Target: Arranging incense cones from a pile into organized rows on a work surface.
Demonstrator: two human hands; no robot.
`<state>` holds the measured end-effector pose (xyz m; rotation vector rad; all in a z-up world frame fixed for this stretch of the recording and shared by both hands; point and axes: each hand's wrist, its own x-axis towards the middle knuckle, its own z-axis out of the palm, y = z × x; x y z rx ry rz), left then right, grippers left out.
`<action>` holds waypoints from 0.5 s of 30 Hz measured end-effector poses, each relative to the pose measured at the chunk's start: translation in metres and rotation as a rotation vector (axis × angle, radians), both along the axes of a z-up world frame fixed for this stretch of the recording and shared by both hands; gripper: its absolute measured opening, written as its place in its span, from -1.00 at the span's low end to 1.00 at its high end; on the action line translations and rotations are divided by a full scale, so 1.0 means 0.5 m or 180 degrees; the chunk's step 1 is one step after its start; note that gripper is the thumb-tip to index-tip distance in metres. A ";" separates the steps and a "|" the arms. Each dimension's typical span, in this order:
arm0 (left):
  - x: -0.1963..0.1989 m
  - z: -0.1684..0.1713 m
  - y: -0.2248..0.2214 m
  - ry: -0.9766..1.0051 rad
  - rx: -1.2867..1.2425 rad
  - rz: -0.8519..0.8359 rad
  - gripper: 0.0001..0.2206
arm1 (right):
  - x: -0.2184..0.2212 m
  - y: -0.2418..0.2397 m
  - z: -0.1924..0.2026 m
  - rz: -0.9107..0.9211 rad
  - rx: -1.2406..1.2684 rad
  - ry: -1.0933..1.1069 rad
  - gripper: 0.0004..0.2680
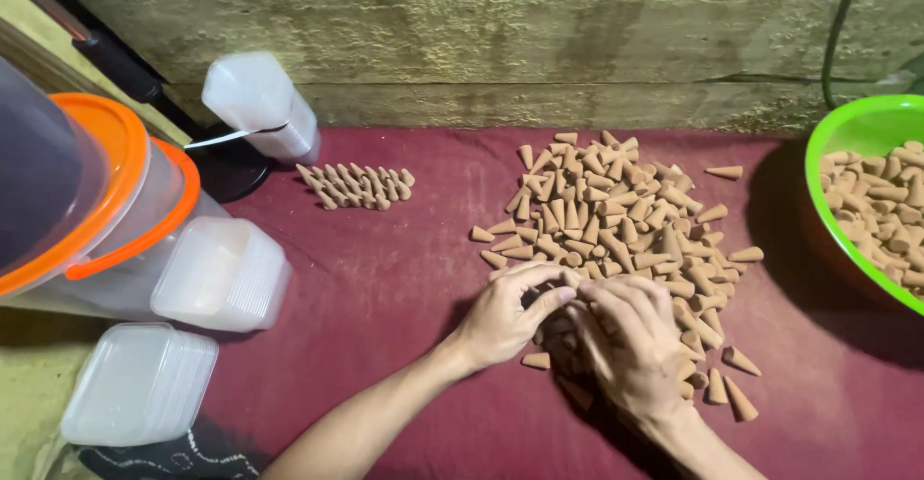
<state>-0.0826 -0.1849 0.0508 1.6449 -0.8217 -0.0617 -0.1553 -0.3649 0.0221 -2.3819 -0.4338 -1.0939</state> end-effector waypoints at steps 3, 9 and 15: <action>0.010 -0.012 0.040 -0.0111 0.0121 0.0040 -0.83 | -0.011 0.036 0.039 0.0281 -0.0188 0.0234 -0.75; 0.033 -0.037 0.110 -0.0367 -0.0030 0.0192 -0.78 | -0.011 0.065 0.036 0.1049 -0.0415 0.1284 -0.46; 0.050 -0.061 0.170 -0.0260 -0.0277 0.0218 -0.76 | 0.049 0.126 0.022 0.1100 0.0090 0.1406 -0.46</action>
